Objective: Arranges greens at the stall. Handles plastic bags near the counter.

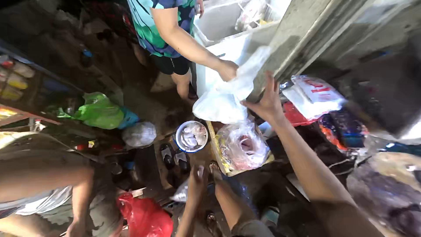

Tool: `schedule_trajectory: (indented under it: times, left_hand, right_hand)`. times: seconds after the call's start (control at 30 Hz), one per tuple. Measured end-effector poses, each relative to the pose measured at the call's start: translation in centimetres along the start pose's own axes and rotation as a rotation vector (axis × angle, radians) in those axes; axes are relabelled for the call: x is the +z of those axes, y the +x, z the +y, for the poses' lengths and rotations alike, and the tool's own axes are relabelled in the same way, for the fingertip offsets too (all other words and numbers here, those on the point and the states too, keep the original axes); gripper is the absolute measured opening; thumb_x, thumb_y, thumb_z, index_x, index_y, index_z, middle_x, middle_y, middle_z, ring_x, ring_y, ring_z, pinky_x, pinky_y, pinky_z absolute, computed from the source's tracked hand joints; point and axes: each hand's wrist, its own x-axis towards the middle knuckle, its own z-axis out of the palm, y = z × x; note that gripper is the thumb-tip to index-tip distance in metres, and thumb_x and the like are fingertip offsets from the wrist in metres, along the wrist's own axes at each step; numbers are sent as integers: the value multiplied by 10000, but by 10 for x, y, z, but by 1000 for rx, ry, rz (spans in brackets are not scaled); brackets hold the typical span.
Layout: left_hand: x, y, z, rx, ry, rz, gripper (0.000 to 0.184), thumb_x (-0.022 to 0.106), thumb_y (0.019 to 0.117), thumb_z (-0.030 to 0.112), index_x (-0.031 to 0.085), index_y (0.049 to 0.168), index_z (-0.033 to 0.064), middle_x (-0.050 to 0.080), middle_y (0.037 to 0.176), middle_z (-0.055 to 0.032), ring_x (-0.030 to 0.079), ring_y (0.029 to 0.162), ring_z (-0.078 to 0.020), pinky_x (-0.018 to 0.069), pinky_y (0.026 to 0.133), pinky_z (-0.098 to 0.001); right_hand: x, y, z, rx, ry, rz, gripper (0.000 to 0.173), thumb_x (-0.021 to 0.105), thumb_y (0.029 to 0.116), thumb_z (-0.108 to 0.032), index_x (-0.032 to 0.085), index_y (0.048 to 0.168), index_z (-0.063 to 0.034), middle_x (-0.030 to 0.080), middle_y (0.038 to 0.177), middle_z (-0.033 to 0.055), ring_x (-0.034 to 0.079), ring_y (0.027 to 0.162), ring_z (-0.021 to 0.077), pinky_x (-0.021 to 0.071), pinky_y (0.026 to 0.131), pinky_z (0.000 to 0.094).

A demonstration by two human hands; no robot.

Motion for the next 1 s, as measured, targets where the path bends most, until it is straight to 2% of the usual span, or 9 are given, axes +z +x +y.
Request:
schedule_trajectory:
  times: [0.07,0.17,0.27,0.37,0.6,0.73,0.8,0.9,1.0]
  left_hand:
    - [11,63,45,58,204,-6,413,632,1002,278,631,1327,23,594,1378,-222,563,1300,-327,462,1095,-487]
    - [37,149,86,76,288,-11,392,637,1000,298,659,1303,50,566,1409,-215,556,1311,-324,465,1091,-482]
    - [72,220,97,-6,45,-154,457,489,1083,338,529,1445,63,582,1420,-155,622,1212,-254,527,996,-456]
    - [115,259,107,-268,-154,-281,707,545,1013,560,381,1536,113,645,1263,-201,673,873,-276,565,722,-434]
    - [164,296,102,-416,-398,-148,524,663,985,430,558,1390,114,658,1109,-119,570,765,-158,484,672,-324]
    - [153,310,93,-340,-80,-152,866,849,830,207,363,1540,109,581,1354,-248,631,1149,-355,538,951,-500]
    - [149,319,92,-214,218,-245,1015,886,774,329,309,1600,207,497,1443,-248,598,1211,-392,524,977,-562]
    - [154,328,86,-76,365,-435,479,744,906,444,693,1292,166,543,1386,-211,584,1220,-349,510,976,-556]
    - [157,322,79,13,304,-429,399,695,948,434,731,1091,64,612,1257,-190,598,1186,-313,509,982,-508]
  right_hand:
    - [20,55,11,48,29,93,1334,899,668,-558,140,1627,-26,322,1577,328,408,1422,469,412,1136,588]
    - [38,88,31,195,-11,46,694,662,994,-390,448,1445,92,624,1286,312,627,1212,420,474,1061,555]
    - [35,74,51,257,32,-58,355,535,1072,-276,663,1250,3,707,1106,252,690,1038,408,524,934,609]
    - [41,40,83,287,153,-96,295,561,1061,-234,657,1280,-62,716,1102,189,711,952,326,574,853,580]
    - [75,26,114,489,231,-154,240,658,941,-47,687,1175,1,751,950,124,740,797,187,623,778,424]
    - [72,33,110,434,98,-138,259,663,929,-52,685,1183,-3,744,980,138,729,825,210,607,776,423]
    - [66,40,108,376,-21,-121,285,638,948,-42,678,1224,13,736,1021,211,729,865,311,586,803,508]
    - [56,53,114,316,-91,-85,237,595,970,-51,692,1175,18,724,946,221,709,802,338,569,753,534]
    - [42,63,123,359,-280,-36,299,610,1020,-242,705,1140,15,719,921,251,706,826,418,541,754,614]
